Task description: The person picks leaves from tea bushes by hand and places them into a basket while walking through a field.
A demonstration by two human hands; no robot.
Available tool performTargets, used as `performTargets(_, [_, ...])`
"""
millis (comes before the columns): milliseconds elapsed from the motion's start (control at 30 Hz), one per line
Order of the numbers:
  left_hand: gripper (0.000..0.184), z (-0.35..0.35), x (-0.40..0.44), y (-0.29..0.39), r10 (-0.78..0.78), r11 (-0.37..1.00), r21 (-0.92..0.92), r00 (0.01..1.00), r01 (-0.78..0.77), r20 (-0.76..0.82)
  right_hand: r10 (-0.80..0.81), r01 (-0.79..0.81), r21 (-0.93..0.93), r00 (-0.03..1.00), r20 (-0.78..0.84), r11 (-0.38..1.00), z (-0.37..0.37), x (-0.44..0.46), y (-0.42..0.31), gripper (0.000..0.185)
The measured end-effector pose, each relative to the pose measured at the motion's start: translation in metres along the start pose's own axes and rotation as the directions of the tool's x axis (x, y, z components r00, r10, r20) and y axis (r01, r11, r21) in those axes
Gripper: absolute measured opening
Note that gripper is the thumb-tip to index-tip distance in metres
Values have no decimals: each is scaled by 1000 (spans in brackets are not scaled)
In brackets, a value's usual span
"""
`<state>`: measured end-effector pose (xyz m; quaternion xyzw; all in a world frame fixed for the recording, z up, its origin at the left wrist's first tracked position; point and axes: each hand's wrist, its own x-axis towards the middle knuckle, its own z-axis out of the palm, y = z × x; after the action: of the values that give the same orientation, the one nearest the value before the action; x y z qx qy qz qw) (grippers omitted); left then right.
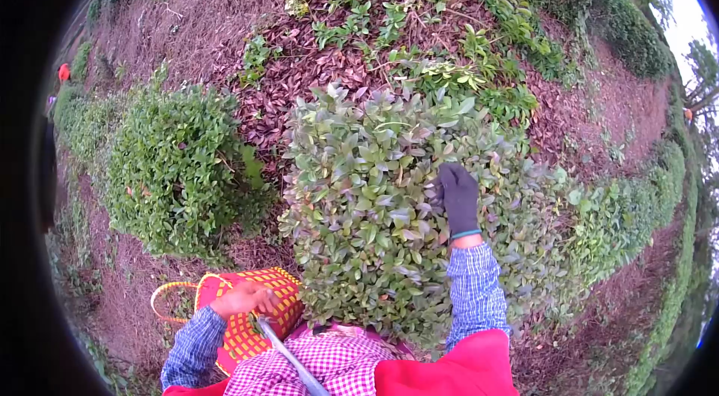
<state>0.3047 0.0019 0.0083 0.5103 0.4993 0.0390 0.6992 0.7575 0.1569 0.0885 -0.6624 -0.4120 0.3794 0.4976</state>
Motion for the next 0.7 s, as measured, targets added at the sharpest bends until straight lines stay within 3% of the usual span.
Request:
performTargets(67, [37,0,23,19,-25,999,28,999,26,-37,-47,48,-61,999,27,997,1,24,-2,19])
performTargets(133, [35,9,36,47,-2,965,261,999,14,-47,-83,87,-121,996,33,989,2,47,0,20])
performTargets(167, [32,13,46,47,68,895,445,996,-38,-51,-210,215,-173,977,45,961,1,61,5,21])
performTargets(233, [31,19,56,63,40,900,436,998,-12,-54,-407,413,-292,910,84,863,0,82,-1,29])
performTargets(267, [30,21,61,69,22,907,422,998,6,-60,-405,411,-286,910,83,865,2,89,-9,29])
performTargets(333, [32,15,69,79,-26,931,364,999,34,-27,-587,606,-505,779,219,614,10,100,-23,36])
performTargets(400, [34,3,75,122,-46,993,114,988,29,147,-603,647,-503,749,276,574,27,103,-35,38])
performTargets(433, [34,-4,83,139,47,992,113,994,-58,100,-615,690,-499,712,339,524,33,107,-37,40])
performTargets(467, [34,-11,92,160,140,982,118,989,-145,53,-613,690,-493,713,339,530,37,115,-37,40])
performTargets(533, [32,-19,107,222,282,947,176,957,-267,-63,-273,545,-466,802,531,697,41,136,-39,37])
performTargets(600, [29,-24,139,260,405,910,173,897,-376,-177,-315,545,-401,801,509,737,38,150,-44,31])
performTargets(667, [26,-26,173,294,453,890,197,849,-412,-271,-74,113,-93,934,348,989,31,163,-57,28])
performTargets(700, [25,-24,193,308,457,889,147,834,-434,-308,-87,97,-15,944,318,995,29,180,-50,26])
